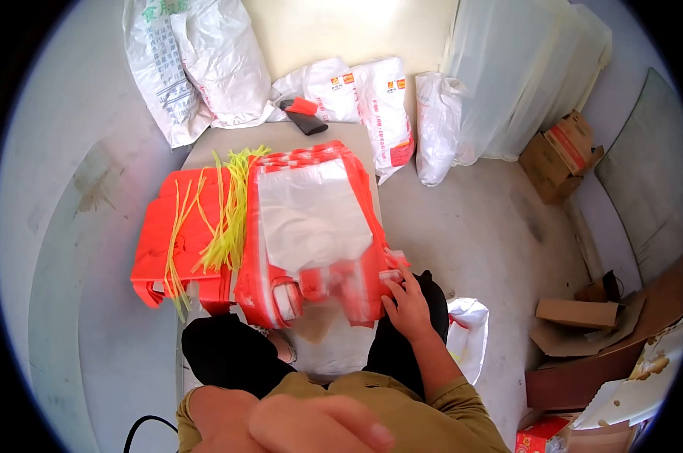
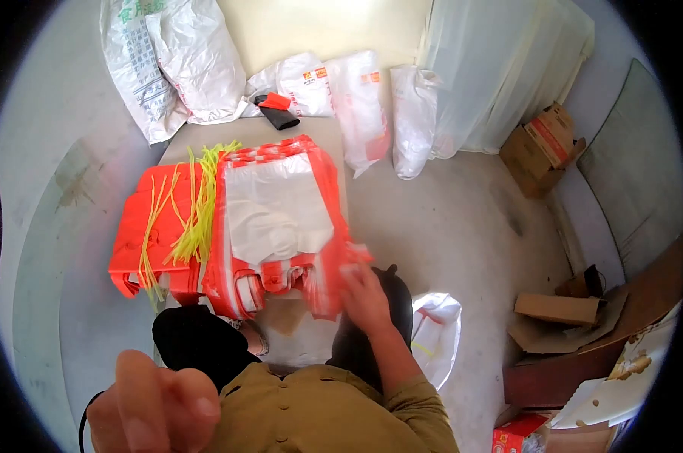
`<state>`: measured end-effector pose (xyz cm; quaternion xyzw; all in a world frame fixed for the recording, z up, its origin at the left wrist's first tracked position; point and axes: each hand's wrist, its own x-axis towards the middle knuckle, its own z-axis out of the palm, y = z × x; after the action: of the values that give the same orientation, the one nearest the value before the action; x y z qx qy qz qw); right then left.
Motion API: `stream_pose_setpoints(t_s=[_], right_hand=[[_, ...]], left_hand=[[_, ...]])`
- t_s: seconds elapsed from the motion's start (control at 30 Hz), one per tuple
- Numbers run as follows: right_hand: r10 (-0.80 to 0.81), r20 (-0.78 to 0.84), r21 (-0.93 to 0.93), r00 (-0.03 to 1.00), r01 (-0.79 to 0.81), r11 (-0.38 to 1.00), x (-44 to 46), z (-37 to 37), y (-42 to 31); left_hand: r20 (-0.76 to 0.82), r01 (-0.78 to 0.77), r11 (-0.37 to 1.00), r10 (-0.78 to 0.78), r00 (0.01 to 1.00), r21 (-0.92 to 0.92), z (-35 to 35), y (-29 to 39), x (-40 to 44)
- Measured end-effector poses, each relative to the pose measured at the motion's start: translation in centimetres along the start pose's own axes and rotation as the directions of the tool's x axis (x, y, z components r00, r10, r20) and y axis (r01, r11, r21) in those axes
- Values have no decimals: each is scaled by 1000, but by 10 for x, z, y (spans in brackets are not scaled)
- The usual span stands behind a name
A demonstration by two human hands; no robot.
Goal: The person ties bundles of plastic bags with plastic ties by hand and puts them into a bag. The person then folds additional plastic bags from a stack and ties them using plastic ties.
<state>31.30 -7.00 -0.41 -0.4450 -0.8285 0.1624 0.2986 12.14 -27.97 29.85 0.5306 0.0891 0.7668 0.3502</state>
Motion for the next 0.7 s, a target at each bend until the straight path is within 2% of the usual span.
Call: stream_pose_setpoints(t_s=[0.03,0.1,0.13,0.2,0.23,0.3,0.33,0.4,0.43,0.47,0.57,0.6,0.63,0.67,0.7], right_hand=[[-4,-3,3,1000,4,1000,0,-1,-1],[-9,-5,-4,1000,9,1000,1,-3,-4],[-9,-3,-13,1000,9,1000,2,-3,-5],[-11,-2,-30,1000,11,999,1,-3,-7],[-13,-1,-38,1000,13,999,1,-3,-7],[-20,-3,-45,1000,20,999,1,-2,-5],[-23,-6,-43,1000,22,999,0,-1,-3],[-19,-3,-39,1000,19,999,0,0,-3],[-12,4,-36,1000,12,999,1,-1,-4],[-5,9,-35,1000,6,999,1,-2,-5],[1,12,-39,1000,-1,999,1,0,-2],[-4,11,-48,1000,5,999,1,0,-2],[-9,11,-56,1000,10,998,1,0,-2],[-14,10,-64,1000,14,998,0,0,-2],[-14,8,-65,1000,15,998,0,1,-2]], left_hand=[[-62,156,988,-154,986,25,5,23,-7],[19,121,992,-121,993,-42,-1,17,-5],[147,-56,987,78,986,-149,-17,-17,5],[95,-46,982,64,993,-181,-12,-19,8],[-80,138,983,-148,986,-117,11,14,-1],[-395,121,976,-184,900,-179,42,18,3],[-529,-97,967,-44,847,-236,71,-8,19],[-682,-144,965,-47,730,-221,88,-11,22],[-710,36,981,-163,685,-191,88,6,16],[-711,35,981,-162,684,-189,84,10,12],[-689,341,939,-273,671,-40,75,15,7],[-685,246,969,-193,702,-20,77,5,11],[-707,-59,998,20,707,-30,92,-26,20],[-707,-58,998,20,707,-30,84,-41,18],[-589,-339,940,290,755,29,74,-56,13]])
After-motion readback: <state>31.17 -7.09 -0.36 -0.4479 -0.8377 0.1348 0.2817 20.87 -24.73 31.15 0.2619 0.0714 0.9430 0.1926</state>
